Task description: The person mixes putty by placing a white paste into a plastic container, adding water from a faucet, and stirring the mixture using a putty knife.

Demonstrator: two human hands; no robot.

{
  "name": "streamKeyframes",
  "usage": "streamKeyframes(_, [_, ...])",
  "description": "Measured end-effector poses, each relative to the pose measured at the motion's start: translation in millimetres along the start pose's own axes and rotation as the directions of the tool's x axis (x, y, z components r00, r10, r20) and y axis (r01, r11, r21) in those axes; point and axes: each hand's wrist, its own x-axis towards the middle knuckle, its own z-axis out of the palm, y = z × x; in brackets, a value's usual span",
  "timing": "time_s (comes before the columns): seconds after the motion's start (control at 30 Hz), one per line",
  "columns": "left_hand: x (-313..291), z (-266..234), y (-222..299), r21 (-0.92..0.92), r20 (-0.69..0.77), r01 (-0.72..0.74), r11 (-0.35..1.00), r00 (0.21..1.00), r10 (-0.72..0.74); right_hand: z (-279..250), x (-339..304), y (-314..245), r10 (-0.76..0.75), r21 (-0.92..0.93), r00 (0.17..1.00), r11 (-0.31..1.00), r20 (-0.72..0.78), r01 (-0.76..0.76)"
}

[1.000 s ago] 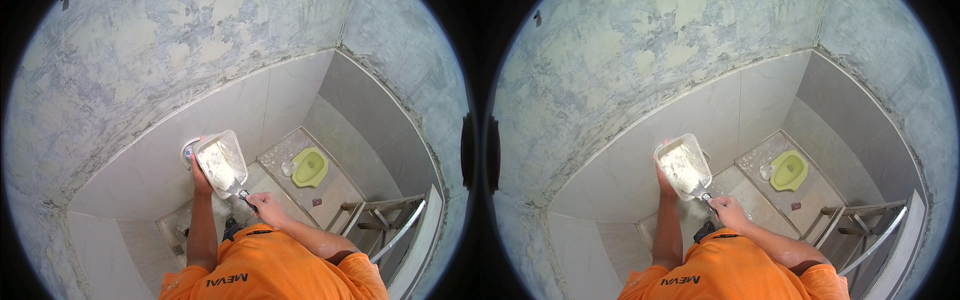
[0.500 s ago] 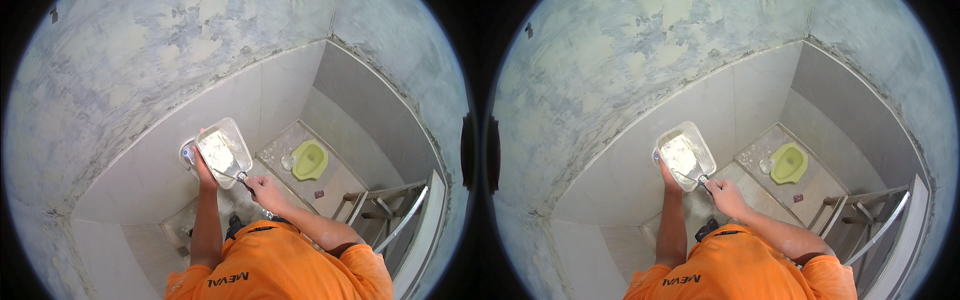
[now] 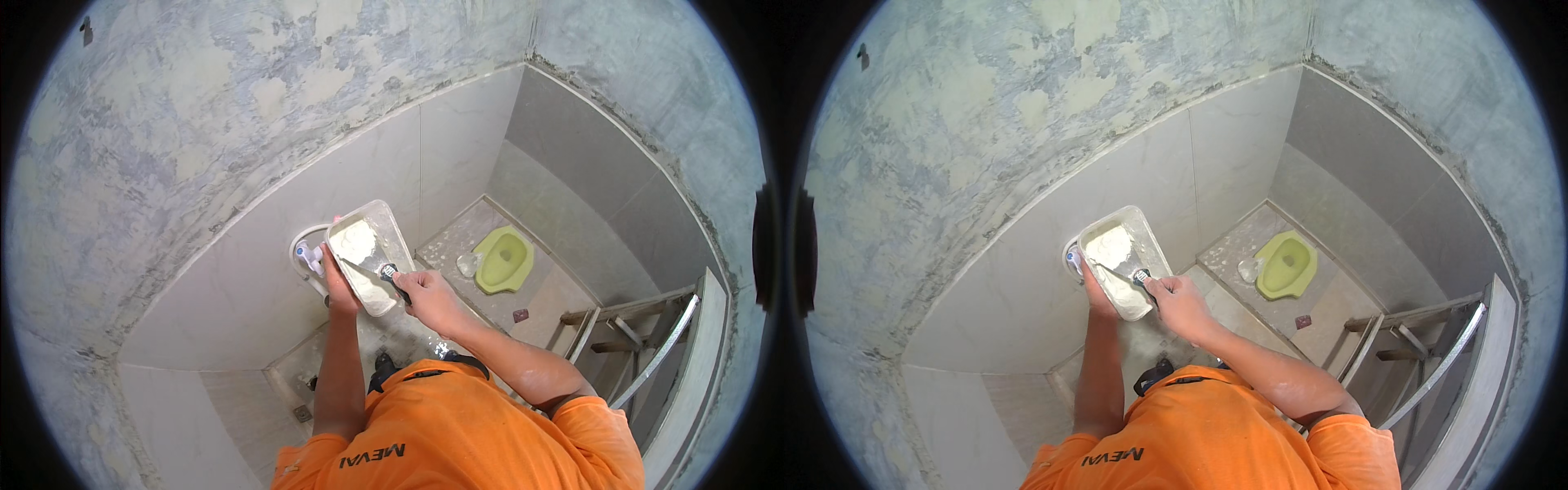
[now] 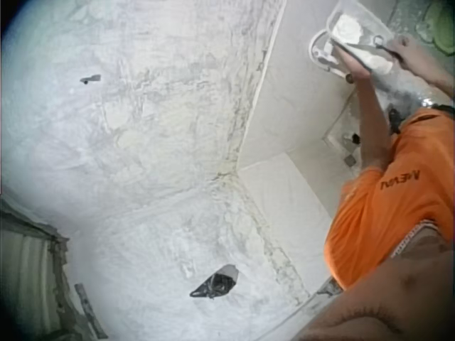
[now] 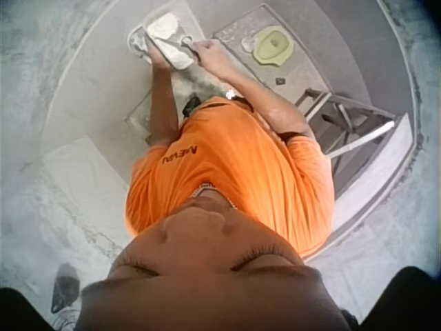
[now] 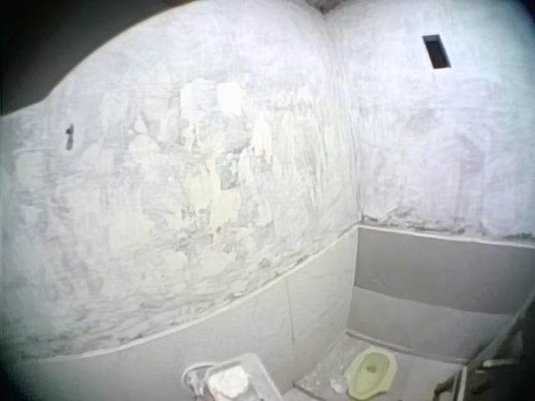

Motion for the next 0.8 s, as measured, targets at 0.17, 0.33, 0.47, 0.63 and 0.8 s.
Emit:
streamKeyframes(0.17, [-4, 17, 27, 0.040, 0.026, -0.058, 0.997, 0.998, 0.057, -11, -8, 22, 0.023, -0.117, 0.993, 0.993, 0.118, -0.009])
streamKeyframes(0.33, [-7, 16, 19, 0.089, 0.069, -0.071, 0.993, 0.995, 0.066, -7, -5, 28, 0.110, -0.019, 0.984, 0.994, 0.140, -0.108])
streamKeyframes(0.47, [-13, 15, -2, 0.149, 0.060, -0.068, 0.987, 0.996, 0.060, -8, 4, 13, 0.095, 0.176, 0.984, 0.977, 0.148, -0.121])
streamKeyframes(0.63, [-15, 13, 9, 0.162, 0.049, -0.081, 0.984, 0.996, 0.074, -26, 1, 6, 0.185, 0.203, 0.950, 0.950, 0.252, -0.238])
streamKeyframes(0.8, [-6, 1, 9, -0.021, -0.011, 0.009, 1.000, 1.000, -0.009, -18, -6, 17, 0.148, -0.055, 0.978, 0.988, 0.145, -0.141])
